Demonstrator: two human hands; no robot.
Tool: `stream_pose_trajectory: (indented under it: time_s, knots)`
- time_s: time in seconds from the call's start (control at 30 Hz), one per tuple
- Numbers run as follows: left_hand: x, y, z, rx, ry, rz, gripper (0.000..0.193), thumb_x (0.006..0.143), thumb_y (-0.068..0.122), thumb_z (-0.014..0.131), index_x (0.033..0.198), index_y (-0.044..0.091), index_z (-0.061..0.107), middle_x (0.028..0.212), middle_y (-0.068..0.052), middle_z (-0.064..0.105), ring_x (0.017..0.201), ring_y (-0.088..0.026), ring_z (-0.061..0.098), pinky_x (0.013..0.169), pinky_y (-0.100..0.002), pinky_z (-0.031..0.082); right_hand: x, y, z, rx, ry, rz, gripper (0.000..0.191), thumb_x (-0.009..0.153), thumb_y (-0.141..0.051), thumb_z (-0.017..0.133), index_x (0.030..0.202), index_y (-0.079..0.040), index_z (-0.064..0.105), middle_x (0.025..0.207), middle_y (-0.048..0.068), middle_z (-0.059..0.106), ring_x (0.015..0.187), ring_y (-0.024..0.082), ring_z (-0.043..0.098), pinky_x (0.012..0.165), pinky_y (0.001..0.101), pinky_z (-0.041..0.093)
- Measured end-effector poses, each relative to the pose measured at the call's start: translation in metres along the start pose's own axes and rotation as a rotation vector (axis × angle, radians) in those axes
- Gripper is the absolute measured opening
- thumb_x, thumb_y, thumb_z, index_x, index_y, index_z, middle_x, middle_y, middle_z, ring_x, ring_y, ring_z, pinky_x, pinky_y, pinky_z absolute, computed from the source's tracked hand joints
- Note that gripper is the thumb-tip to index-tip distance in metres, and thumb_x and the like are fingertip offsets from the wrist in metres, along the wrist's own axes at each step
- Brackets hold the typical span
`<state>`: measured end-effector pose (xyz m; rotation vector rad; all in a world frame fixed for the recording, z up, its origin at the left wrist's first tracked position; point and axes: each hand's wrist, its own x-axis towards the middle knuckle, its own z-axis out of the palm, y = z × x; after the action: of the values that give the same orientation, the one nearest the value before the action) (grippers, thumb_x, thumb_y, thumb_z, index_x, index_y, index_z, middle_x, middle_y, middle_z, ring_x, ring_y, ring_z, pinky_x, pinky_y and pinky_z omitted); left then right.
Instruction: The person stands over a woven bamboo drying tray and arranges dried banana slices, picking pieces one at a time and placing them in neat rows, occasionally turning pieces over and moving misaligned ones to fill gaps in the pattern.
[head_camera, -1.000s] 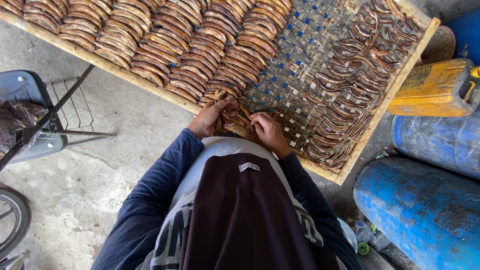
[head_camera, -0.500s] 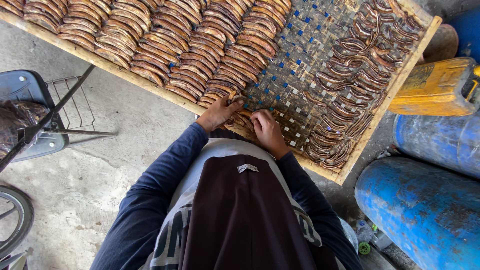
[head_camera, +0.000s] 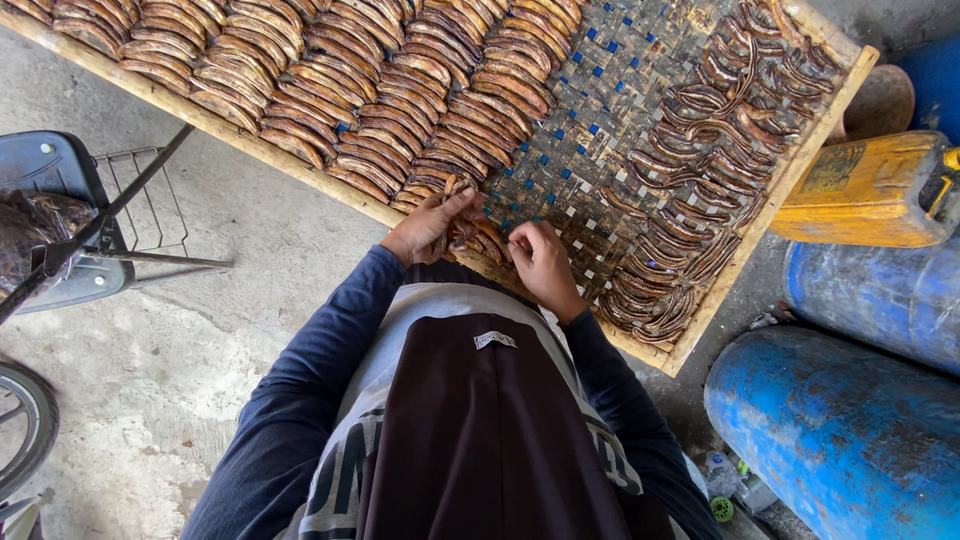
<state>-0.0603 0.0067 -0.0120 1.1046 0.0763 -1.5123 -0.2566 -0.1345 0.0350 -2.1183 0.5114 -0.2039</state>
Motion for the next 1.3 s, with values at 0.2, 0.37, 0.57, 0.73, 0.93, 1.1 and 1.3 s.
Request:
stream_pose_trajectory:
  time_s: [0.2,0.37,0.57,0.73,0.93,1.1,1.3]
  knots:
    - [-0.018,0.013,0.016,-0.242,-0.173,-0.005,0.075,0.095,0.072,0.05,0.13,0.007,0.063,0.119,-0.013,0.071,0.101,-0.024,0.071,0.083,-0.042,0.062,0.04,-0.026,0.012,0.167,-0.086,-0.165,0.03,0.091,-0.01,0.077,0.113,-0.002,0.059,0.107,0.011,0.065,0.092,0.019,0.071,0.079,0.031,0.061]
    - [-0.022,0.016,0.018,-0.241,-0.089,-0.022,0.077,0.09,0.076,0.045,0.123,0.01,0.067,0.114,-0.011,0.072,0.102,-0.024,0.072,0.08,-0.049,0.065,0.057,-0.023,0.02,0.139,-0.08,-0.124,0.025,0.095,-0.005,0.072,0.117,-0.002,0.061,0.108,0.01,0.071,0.096,0.02,0.073,0.079,0.0311,0.059]
    - [-0.025,-0.013,0.002,-0.427,-0.015,0.082,0.05,0.099,0.053,0.064,0.122,0.008,0.065,0.116,-0.007,0.072,0.105,-0.024,0.073,0.079,-0.044,0.062,0.062,0.009,0.011,0.471,-0.159,0.016,0.018,0.101,0.0,0.064,0.119,-0.002,0.064,0.109,0.01,0.072,0.097,0.02,0.07,0.084,0.0306,0.057]
    - [-0.024,-0.039,0.007,-0.474,0.026,0.228,0.031,0.098,0.023,0.075,0.122,0.01,0.06,0.103,-0.003,0.069,0.093,-0.019,0.072,0.069,-0.037,0.064,0.049,0.009,0.008,0.235,-0.276,-0.045,0.021,0.098,-0.003,0.065,0.119,-0.004,0.063,0.108,0.008,0.073,0.097,0.017,0.073,0.081,0.0301,0.058]
    - [-0.025,-0.03,0.015,-0.303,0.013,0.291,0.031,0.097,0.007,0.073,0.126,0.008,0.06,0.095,-0.004,0.07,0.077,-0.014,0.069,0.059,-0.029,0.058,0.038,-0.001,0.014,0.114,-0.086,-0.114,0.019,0.095,-0.004,0.067,0.114,-0.002,0.064,0.104,0.013,0.068,0.094,0.022,0.071,0.079,0.0354,0.057]
    - [-0.014,-0.014,0.01,-0.218,0.154,0.159,0.028,0.092,0.009,0.066,0.119,0.009,0.059,0.087,-0.005,0.073,0.065,-0.012,0.065,0.048,-0.025,0.049,0.039,0.008,-0.002,0.027,0.11,-0.071,0.012,0.092,-0.003,0.071,0.104,-0.003,0.068,0.105,0.013,0.064,0.095,0.025,0.065,0.072,0.0341,0.057]
    - [-0.016,-0.005,0.0,-0.351,0.135,0.117,0.025,0.094,0.02,0.076,0.113,0.006,0.066,0.08,0.0,0.064,0.059,-0.009,0.059,0.05,-0.032,0.056,0.032,0.002,-0.006,0.376,0.064,0.13,0.01,0.1,-0.007,0.064,0.11,-0.005,0.064,0.111,0.009,0.062,0.091,0.018,0.068,0.079,0.0326,0.06]
